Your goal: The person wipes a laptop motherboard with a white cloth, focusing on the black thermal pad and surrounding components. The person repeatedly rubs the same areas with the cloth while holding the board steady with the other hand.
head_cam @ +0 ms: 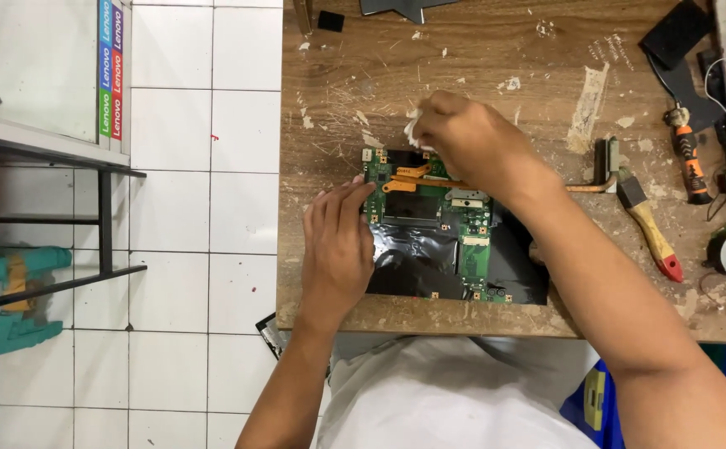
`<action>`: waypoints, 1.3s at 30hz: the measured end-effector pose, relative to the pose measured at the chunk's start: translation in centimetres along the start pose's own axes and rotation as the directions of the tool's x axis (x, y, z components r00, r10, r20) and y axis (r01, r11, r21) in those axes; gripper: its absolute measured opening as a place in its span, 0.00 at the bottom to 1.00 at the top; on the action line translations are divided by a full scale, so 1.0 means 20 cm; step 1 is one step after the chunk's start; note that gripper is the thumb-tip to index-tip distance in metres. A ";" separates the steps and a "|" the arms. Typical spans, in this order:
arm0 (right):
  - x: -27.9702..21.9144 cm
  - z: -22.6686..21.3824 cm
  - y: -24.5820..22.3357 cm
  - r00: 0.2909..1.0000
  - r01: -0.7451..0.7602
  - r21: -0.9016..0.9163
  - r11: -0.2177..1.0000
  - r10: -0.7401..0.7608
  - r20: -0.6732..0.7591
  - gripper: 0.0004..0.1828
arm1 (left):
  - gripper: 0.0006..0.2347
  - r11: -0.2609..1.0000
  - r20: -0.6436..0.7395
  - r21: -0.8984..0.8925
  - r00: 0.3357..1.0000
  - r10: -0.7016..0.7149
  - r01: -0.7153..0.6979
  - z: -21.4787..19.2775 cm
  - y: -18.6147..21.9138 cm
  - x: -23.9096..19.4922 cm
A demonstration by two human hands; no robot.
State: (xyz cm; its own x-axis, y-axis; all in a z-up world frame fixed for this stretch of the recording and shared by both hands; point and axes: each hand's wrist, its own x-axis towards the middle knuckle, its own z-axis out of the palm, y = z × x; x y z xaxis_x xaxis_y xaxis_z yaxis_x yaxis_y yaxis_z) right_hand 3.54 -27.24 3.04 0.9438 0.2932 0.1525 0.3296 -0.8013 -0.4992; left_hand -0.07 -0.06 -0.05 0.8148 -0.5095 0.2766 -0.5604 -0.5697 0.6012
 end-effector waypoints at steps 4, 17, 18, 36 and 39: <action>-0.07 -0.17 -0.09 0.987 -0.102 0.297 0.949 0.134 -0.090 0.08 | 0.15 0.999 -0.020 -0.012 0.999 0.042 -0.042 -0.03 0.03 0.01; -0.46 -0.27 0.12 0.941 -0.232 0.722 0.652 0.339 -0.005 0.09 | 0.15 0.998 -0.015 -0.043 0.999 0.047 -0.047 -0.03 0.02 0.01; -0.50 -0.29 0.13 0.940 -0.233 0.711 0.664 0.342 -0.010 0.09 | 0.15 0.998 -0.017 -0.049 0.999 0.046 -0.047 -0.03 0.02 0.01; -1.21 -0.46 -0.09 0.764 -0.635 0.074 0.769 0.639 -0.085 0.06 | 0.10 0.983 -0.202 0.072 0.968 -0.149 0.166 0.01 0.06 0.03; -1.26 -0.40 -0.07 0.783 -0.609 0.076 0.790 0.613 -0.104 0.07 | 0.10 0.988 -0.217 0.037 0.967 -0.136 0.147 0.02 0.08 0.06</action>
State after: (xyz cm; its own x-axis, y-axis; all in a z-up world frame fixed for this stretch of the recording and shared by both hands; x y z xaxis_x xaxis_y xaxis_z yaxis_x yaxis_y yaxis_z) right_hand -20.58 -37.61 6.68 0.9436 -0.3164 -0.0977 -0.3159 -0.7715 -0.5523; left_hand -0.04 -1.86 1.05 0.8961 -0.2751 0.3483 -0.4393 -0.6622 0.6070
